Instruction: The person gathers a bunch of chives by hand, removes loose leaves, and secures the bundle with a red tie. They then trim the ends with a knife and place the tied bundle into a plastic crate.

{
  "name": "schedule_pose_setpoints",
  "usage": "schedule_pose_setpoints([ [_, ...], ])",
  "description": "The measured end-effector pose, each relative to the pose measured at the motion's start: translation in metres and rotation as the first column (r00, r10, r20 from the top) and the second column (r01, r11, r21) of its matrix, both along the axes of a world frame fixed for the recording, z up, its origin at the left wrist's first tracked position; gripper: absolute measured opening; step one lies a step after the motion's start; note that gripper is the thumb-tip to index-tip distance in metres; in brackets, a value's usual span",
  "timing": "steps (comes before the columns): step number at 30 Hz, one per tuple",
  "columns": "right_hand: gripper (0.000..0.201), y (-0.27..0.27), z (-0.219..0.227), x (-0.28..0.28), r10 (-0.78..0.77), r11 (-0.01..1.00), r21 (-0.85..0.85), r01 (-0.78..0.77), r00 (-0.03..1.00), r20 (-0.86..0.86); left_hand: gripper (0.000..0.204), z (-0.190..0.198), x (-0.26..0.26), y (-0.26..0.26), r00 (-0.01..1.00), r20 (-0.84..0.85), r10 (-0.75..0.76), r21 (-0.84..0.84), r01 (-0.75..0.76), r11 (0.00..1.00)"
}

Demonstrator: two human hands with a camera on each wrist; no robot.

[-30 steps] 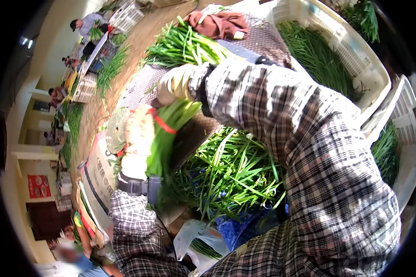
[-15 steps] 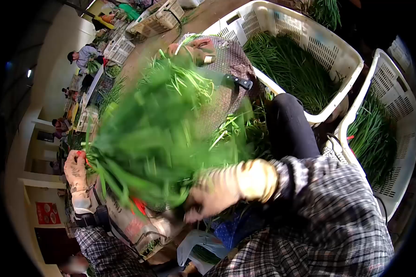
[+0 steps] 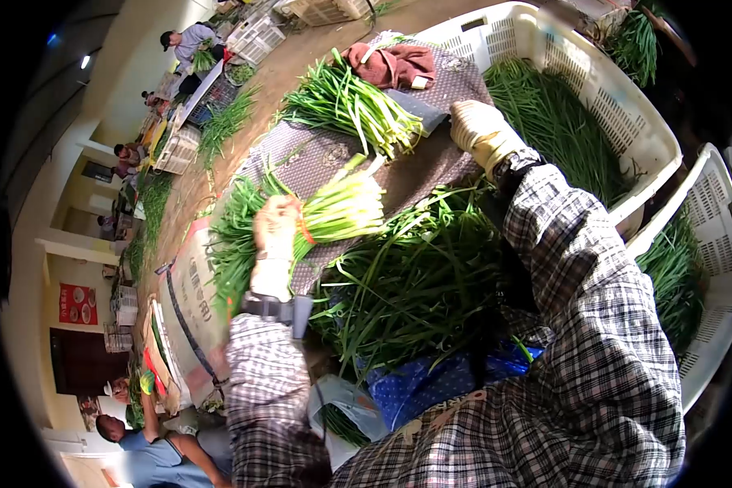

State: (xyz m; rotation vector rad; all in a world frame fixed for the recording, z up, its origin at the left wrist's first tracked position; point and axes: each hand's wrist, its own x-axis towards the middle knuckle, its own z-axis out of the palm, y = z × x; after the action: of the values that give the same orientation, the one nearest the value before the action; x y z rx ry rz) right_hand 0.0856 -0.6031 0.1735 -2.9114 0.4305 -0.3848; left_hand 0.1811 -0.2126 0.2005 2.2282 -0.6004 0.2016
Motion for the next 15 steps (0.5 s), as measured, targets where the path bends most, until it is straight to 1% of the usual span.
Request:
schedule_pose_setpoints([
  [1, 0.031, 0.0, 0.003, -0.003, 0.023, 1.0, 0.019, -0.023, 1.0, -0.018, 0.012, 0.024, -0.02, -0.024, 0.993, 0.041, 0.114, 0.181, -0.12, 0.976],
  [2, 0.031, 0.006, 0.008, -0.006, 0.015, 1.0, 0.018, -0.014, 1.0, -0.023, 0.015, 0.039, -0.03, -0.036, 0.971, 0.104, 0.218, 0.351, -0.24, 0.905],
  [3, 0.03, 0.012, 0.016, -0.009, 0.014, 0.999, 0.036, -0.011, 0.996, -0.086, 0.019, 0.024, -0.017, -0.031, 0.951, 0.286, 0.121, 0.291, -0.206, 0.934],
  [4, 0.028, 0.02, 0.038, -0.012, -0.002, 0.999, 0.043, 0.008, 0.991, -0.133, 0.019, 0.032, -0.023, -0.027, 0.984, 0.166, 0.061, 0.169, -0.089, 0.982],
  [5, 0.027, 0.022, 0.052, -0.002, 0.01, 0.955, 0.294, -0.024, 0.999, 0.051, 0.019, 0.037, -0.026, -0.022, 0.995, 0.097, -0.036, 0.089, 0.028, 0.996],
  [6, 0.025, 0.022, 0.066, 0.009, 0.0, 0.836, 0.53, -0.14, 0.967, 0.256, 0.02, 0.029, -0.022, -0.018, 0.995, -0.003, -0.099, -0.062, 0.099, 0.993],
  [7, 0.024, 0.023, 0.082, 0.019, -0.034, 0.685, 0.665, -0.298, 0.898, 0.439, 0.03, 0.021, -0.017, -0.018, 0.977, -0.214, 0.007, -0.097, -0.028, 0.995],
  [8, 0.029, 0.012, 0.081, 0.001, 0.078, 0.713, 0.459, -0.53, 0.71, 0.7, 0.053, 0.002, -0.011, -0.005, 0.97, -0.163, -0.18, -0.318, 0.121, 0.94],
  [9, 0.029, 0.007, 0.086, -0.019, 0.072, 0.764, 0.407, -0.5, 0.693, 0.717, 0.071, 0.021, -0.031, 0.0, 0.964, -0.204, -0.168, -0.319, 0.097, 0.943],
  [10, 0.028, 0.013, 0.081, -0.035, 0.082, 0.792, 0.507, -0.341, 0.882, 0.464, 0.08, 0.027, -0.038, 0.012, 0.962, -0.189, -0.197, -0.272, 0.141, 0.952],
  [11, 0.029, 0.022, 0.073, -0.045, 0.078, 0.807, 0.57, -0.155, 0.984, 0.158, 0.089, 0.03, -0.046, 0.015, 0.973, -0.137, -0.184, -0.231, 0.15, 0.961],
  [12, 0.03, 0.025, 0.069, -0.05, 0.06, 0.816, 0.577, 0.047, 0.984, -0.165, 0.099, 0.041, -0.057, 0.018, 0.981, -0.048, -0.186, -0.025, 0.185, 0.982],
  [13, 0.032, 0.026, 0.075, -0.051, 0.016, 0.808, 0.58, 0.105, 0.98, -0.2, 0.106, 0.045, -0.061, 0.021, 0.948, 0.198, -0.247, 0.245, 0.197, 0.949],
  [14, 0.033, 0.027, 0.078, -0.046, -0.023, 0.791, 0.588, 0.168, 0.969, -0.245, 0.112, 0.045, -0.056, 0.021, 0.848, 0.395, -0.352, 0.497, 0.124, 0.859],
  [15, 0.035, 0.026, 0.083, -0.052, -0.048, 0.825, 0.535, 0.184, 0.965, -0.259, 0.119, 0.041, -0.061, 0.02, 0.871, 0.355, -0.34, 0.586, 0.076, 0.806],
])
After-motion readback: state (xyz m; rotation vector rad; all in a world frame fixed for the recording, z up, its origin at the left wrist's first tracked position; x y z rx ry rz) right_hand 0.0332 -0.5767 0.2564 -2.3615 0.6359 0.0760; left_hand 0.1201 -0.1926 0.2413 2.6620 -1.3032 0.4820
